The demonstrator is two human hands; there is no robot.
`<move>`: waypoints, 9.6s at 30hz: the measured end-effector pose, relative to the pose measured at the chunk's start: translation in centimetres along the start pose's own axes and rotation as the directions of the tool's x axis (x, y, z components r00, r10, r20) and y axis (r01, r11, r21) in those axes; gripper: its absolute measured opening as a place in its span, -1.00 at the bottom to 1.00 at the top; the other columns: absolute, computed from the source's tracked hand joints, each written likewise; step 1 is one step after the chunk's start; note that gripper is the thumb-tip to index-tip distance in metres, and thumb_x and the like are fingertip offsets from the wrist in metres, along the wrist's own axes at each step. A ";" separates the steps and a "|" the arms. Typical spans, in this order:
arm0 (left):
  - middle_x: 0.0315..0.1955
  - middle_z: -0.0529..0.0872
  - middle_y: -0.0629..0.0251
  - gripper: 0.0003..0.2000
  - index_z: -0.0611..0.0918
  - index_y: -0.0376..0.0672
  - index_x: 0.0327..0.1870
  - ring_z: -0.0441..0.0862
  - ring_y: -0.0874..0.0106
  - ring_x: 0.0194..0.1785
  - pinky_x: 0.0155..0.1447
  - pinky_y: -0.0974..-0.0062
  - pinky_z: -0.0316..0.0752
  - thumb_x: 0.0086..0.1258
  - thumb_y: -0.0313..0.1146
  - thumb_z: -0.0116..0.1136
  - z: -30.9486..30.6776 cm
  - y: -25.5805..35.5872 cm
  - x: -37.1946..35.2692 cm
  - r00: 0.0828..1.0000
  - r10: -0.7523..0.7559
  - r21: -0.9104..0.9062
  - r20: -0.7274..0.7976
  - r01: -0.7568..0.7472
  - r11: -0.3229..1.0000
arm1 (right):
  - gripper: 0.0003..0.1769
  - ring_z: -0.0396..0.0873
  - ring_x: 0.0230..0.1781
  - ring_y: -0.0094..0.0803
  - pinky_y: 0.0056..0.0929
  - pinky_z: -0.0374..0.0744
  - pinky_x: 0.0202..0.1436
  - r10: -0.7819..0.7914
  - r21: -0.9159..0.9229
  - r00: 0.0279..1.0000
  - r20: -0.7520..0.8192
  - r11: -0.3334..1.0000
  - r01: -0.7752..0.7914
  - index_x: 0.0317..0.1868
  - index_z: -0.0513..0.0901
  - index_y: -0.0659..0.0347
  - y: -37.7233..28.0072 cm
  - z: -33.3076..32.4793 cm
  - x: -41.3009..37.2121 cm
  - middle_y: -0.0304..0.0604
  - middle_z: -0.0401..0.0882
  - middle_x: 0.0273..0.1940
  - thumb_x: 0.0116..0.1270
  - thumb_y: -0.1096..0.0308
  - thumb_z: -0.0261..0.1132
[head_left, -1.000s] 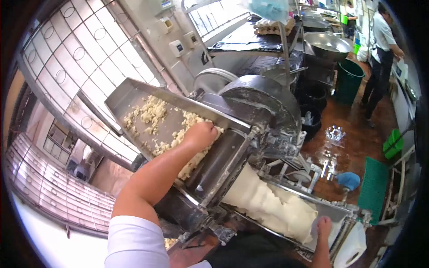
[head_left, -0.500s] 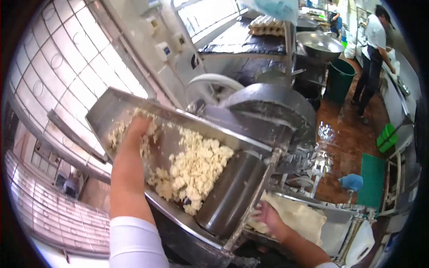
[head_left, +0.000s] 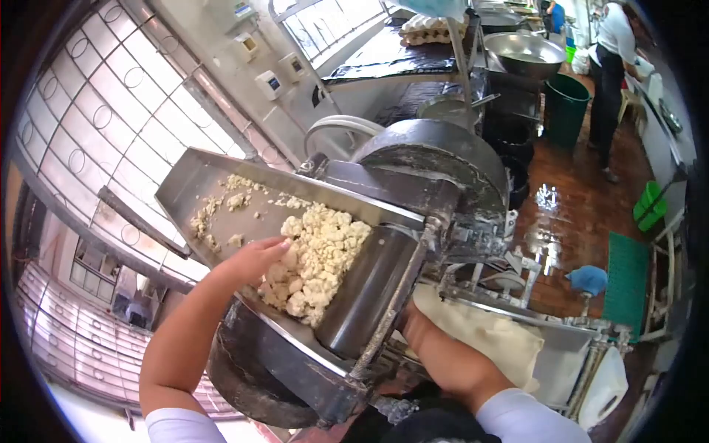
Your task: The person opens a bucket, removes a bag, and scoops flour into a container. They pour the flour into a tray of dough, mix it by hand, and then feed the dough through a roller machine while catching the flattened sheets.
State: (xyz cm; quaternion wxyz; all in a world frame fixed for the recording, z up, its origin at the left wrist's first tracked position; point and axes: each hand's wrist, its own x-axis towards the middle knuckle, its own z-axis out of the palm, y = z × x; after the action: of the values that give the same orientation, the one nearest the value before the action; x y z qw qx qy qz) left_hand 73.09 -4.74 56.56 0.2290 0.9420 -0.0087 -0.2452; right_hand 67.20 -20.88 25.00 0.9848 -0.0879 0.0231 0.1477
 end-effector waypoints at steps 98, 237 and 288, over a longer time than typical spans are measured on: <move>-0.12 0.66 -0.11 -0.67 0.59 -0.26 -0.05 0.63 0.01 -0.07 0.03 0.17 0.50 0.39 -0.23 -0.11 1.6 -5.9 6.1 0.960 0.005 0.829 0.281 -0.245 0.502 | -0.49 0.45 0.18 -0.05 0.02 0.40 0.26 -0.003 0.034 0.932 -0.364 0.999 0.016 0.19 0.43 0.15 -3.4 -2.4 -11.2 -0.04 0.51 0.10 0.25 0.23 0.29; -0.20 0.65 0.19 -0.69 0.61 0.00 -0.03 0.58 0.25 -0.32 -0.20 0.10 0.48 0.28 -0.09 0.11 42.4 -63.9 -19.6 0.727 -0.552 -0.357 0.409 0.684 0.636 | -0.46 0.48 0.09 -0.04 -0.16 0.41 0.18 -0.984 -0.456 -0.051 -0.173 0.126 -0.881 0.09 0.55 0.25 7.1 -2.7 -60.7 0.09 0.55 0.02 0.11 0.18 0.31; -0.34 0.56 0.39 -0.60 0.60 -0.08 -0.04 0.52 0.43 -0.31 -0.26 0.38 0.42 0.29 0.02 0.15 29.2 -81.9 -31.6 0.797 -0.571 -0.779 0.198 0.481 0.402 | -0.64 0.40 -0.63 -0.60 -0.55 0.35 -0.55 0.038 -0.804 0.804 -0.593 -0.060 -0.591 -0.42 0.62 0.25 35.4 7.6 -23.6 -0.33 0.46 -0.63 0.29 0.09 0.31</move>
State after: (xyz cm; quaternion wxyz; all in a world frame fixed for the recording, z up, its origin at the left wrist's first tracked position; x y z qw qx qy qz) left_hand 23.77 60.14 12.71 0.5359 0.6999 0.4104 -0.2335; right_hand 34.33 7.03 28.31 0.5451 -0.7585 0.1328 0.3314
